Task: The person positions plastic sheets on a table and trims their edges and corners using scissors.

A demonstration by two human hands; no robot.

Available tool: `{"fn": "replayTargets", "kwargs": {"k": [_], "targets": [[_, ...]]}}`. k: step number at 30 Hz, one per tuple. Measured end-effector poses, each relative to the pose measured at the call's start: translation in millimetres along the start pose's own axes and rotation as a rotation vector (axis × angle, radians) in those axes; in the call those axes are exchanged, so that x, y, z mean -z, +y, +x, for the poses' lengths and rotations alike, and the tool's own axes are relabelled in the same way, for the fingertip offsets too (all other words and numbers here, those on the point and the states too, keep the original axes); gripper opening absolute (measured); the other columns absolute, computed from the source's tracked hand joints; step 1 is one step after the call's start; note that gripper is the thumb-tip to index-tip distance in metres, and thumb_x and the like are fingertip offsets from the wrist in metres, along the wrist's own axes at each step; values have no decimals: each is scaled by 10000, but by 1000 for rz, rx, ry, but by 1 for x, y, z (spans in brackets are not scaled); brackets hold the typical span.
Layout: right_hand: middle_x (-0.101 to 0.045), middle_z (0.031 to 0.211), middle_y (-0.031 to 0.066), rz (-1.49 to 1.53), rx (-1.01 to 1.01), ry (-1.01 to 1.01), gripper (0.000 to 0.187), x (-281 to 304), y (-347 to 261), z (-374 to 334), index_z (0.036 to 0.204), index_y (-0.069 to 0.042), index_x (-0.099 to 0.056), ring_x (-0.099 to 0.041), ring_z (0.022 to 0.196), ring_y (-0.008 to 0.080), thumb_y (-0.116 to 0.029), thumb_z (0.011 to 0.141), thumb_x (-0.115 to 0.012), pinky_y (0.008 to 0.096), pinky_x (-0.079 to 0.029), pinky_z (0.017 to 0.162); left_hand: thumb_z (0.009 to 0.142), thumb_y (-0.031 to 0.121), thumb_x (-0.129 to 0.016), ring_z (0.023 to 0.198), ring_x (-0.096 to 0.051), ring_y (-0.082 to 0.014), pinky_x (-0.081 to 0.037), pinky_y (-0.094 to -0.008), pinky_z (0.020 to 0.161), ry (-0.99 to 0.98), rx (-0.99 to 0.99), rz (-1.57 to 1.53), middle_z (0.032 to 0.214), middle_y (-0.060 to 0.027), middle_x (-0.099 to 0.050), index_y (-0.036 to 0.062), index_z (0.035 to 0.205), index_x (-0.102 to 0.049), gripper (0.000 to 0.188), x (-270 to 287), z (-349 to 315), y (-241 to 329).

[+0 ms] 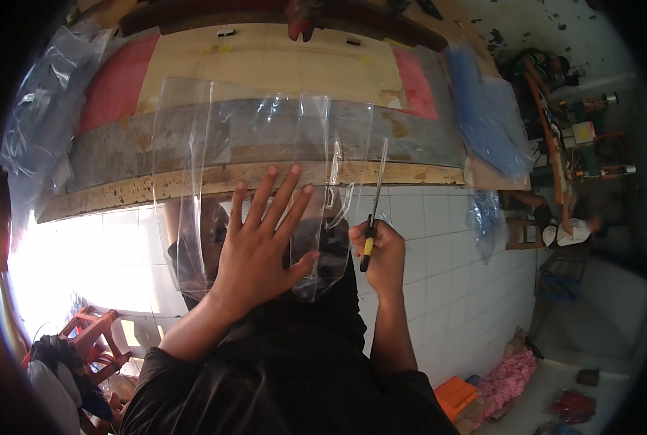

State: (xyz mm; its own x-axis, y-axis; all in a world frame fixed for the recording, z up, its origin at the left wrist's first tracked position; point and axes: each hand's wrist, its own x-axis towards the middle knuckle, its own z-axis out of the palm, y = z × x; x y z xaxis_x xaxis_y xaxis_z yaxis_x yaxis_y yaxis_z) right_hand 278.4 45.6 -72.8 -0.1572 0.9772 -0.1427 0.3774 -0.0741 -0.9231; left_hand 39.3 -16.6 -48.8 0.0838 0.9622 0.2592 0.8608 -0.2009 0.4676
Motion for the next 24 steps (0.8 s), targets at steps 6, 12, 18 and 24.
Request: {"fn": "replayTargets", "kwargs": {"k": [6,12,18,24], "targets": [[-643,778,0,51,-18,34,286,14,5,2,967,-16,-662,-572,653,63,-267,980,-800,234,-463,600,866,508,-733,1617,-212,-342,-110,-607,1292,-40,4,50,1738,-110,-273,129,1636,-377,929,0,1,1],[-642,775,43,24,20,-42,649,13,-5,4,973,33,-659,-645,692,129,-611,937,-740,271,-501,642,849,499,-749,1607,-236,-338,-130,-600,1287,-33,-13,98,1731,-111,-291,116,1627,-382,942,0,2,1],[-686,811,1,161,-25,-127,248,0,0,11,1019,-3,-681,-592,681,51,-208,968,-812,228,-468,610,848,490,-761,1602,-248,-348,-174,-614,1270,-82,-33,113,1730,-114,-296,129,1626,-388,936,-1,-7,9],[-697,773,21,195,-41,-63,160,-19,-6,3,923,-24,-692,-648,679,78,-126,924,-815,235,-498,628,861,394,-784,1504,-404,-352,-348,-572,1151,-21,-21,85,1652,-130,-422,124,1578,-461,831,11,7,22]]}}
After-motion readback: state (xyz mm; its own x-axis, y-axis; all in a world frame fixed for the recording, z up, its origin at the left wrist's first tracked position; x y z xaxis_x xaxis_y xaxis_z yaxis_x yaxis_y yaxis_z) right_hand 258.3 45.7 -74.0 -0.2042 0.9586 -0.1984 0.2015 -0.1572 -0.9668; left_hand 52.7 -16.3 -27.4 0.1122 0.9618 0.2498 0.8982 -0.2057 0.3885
